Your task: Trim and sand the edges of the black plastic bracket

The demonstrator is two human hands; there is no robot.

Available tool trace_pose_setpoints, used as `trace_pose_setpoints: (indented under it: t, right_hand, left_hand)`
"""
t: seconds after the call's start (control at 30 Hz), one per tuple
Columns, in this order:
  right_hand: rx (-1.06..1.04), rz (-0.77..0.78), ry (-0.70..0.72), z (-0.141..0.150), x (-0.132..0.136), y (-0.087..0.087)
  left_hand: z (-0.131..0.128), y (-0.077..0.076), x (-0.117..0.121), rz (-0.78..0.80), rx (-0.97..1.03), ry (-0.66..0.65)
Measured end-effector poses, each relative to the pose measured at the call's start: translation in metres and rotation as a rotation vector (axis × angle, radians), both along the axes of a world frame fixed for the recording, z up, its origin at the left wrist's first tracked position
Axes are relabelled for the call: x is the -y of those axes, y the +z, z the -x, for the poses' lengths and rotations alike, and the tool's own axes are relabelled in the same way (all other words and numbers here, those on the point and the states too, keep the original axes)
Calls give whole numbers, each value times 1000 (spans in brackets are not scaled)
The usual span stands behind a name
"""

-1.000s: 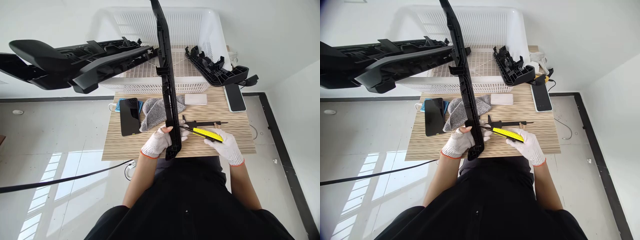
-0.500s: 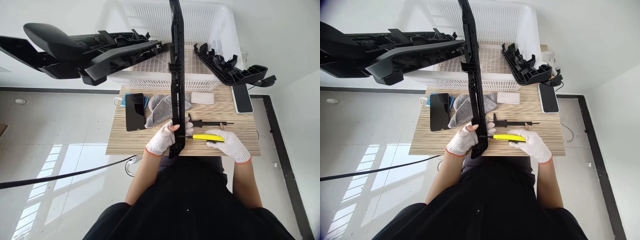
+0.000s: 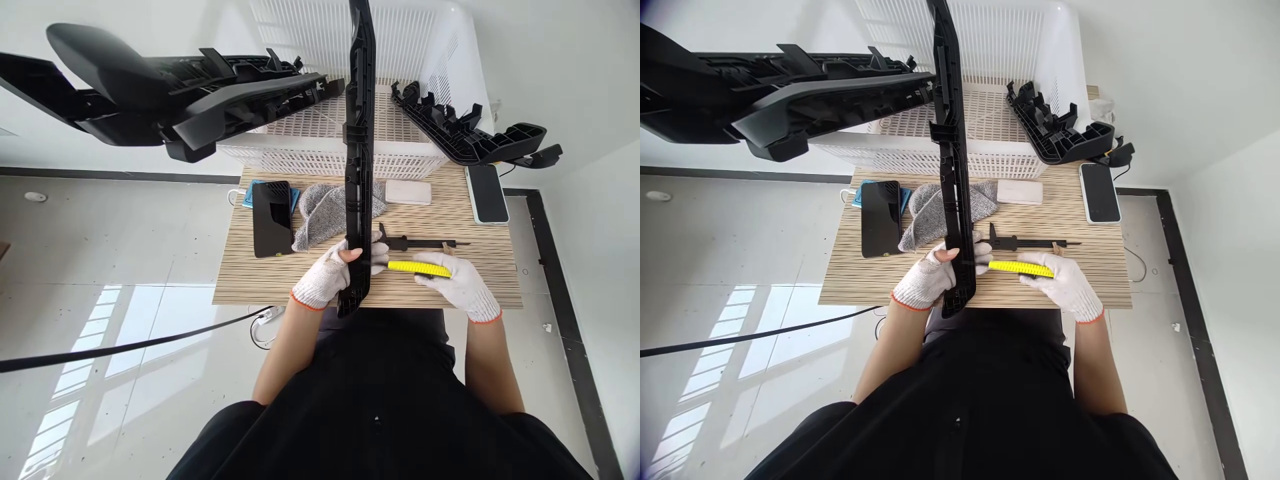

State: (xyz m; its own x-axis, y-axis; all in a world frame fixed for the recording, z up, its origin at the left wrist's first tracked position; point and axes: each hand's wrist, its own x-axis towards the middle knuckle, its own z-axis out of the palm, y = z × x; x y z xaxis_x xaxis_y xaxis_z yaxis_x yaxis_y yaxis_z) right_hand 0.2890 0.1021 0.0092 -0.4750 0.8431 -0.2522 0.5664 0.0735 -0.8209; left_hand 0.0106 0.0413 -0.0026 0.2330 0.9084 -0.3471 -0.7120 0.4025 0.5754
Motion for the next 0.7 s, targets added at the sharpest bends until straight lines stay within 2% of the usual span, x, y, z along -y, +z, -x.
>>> trace_pose_setpoints:
  t: [0.27, 0.37, 0.47, 0.53, 0.7]
  right_hand:
    - [-33, -36, -26, 3, 0, 2]
    - [-21, 16, -16, 5, 1, 3]
    - [-52, -2, -52, 6, 1, 4]
    - [-49, 4, -17, 7, 0, 4]
    - [-52, -74, -34, 6, -1, -1]
  left_hand:
    - [-1, -4, 1, -10, 20, 9]
    - [-1, -2, 1, -10, 13, 1]
    - [0, 1, 1, 4, 9, 5]
    - [0, 3, 2, 7, 3, 6]
    - [2, 1, 1, -8, 35, -20]
